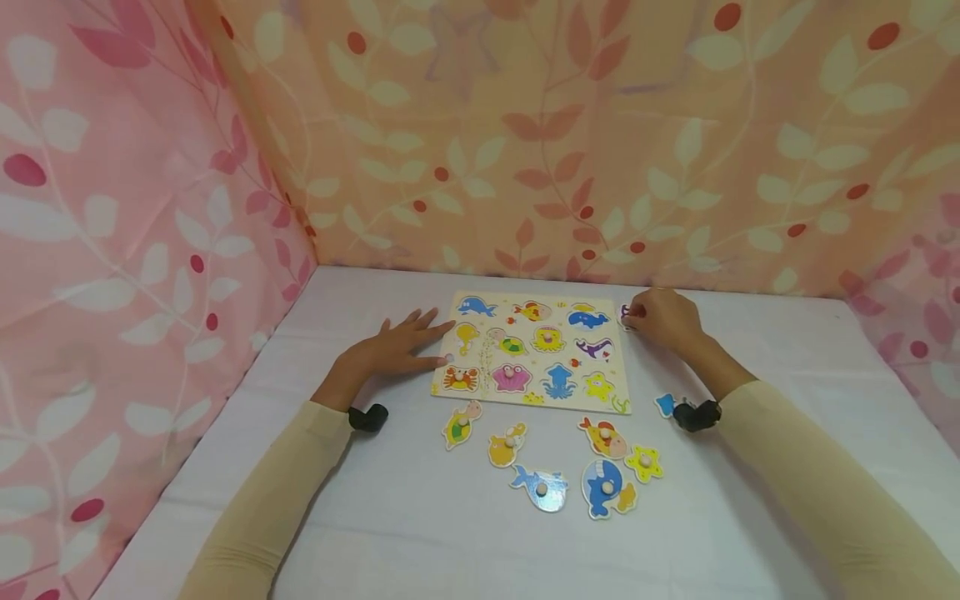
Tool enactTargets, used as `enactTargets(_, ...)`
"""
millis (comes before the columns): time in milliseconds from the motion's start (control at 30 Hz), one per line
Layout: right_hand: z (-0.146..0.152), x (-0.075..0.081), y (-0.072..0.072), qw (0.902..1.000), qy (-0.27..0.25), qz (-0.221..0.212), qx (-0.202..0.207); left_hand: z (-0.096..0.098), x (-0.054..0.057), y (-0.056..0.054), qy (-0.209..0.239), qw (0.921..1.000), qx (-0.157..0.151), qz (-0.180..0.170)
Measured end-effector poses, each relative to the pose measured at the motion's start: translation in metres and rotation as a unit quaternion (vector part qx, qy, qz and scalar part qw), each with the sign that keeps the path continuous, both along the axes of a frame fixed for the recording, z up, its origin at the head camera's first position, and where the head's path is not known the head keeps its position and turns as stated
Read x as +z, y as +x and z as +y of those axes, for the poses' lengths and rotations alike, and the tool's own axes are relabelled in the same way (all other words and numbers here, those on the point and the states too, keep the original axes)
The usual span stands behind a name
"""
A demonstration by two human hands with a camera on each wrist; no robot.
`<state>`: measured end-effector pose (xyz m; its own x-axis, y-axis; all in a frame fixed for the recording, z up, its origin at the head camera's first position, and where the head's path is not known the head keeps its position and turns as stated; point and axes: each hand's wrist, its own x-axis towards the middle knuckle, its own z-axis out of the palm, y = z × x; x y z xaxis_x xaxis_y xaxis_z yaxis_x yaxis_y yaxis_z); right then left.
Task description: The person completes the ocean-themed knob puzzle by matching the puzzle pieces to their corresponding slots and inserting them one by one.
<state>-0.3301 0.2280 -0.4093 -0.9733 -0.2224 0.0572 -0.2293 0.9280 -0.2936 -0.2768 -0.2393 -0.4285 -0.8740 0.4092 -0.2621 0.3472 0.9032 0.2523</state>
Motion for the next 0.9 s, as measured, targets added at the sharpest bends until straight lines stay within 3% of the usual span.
enactTargets(333, -0.002, 0.002, 0.004, 0.9999, -0.009, 0.003, 0.005, -0.002, -0.002, 0.002, 0.028, 0.9994, 0.000, -0.018)
enactTargets(633, -0.001, 0.011, 0.014, 0.9995, -0.029, 0.005, -0.012, -0.002, -0.001, 0.003, 0.025, 0.9996, -0.006, -0.010)
enactTargets(900, 0.004, 0.015, 0.024, 0.9994, -0.034, 0.004, 0.001, -0.004, -0.003, 0.002, 0.020, 0.9997, -0.011, -0.002)
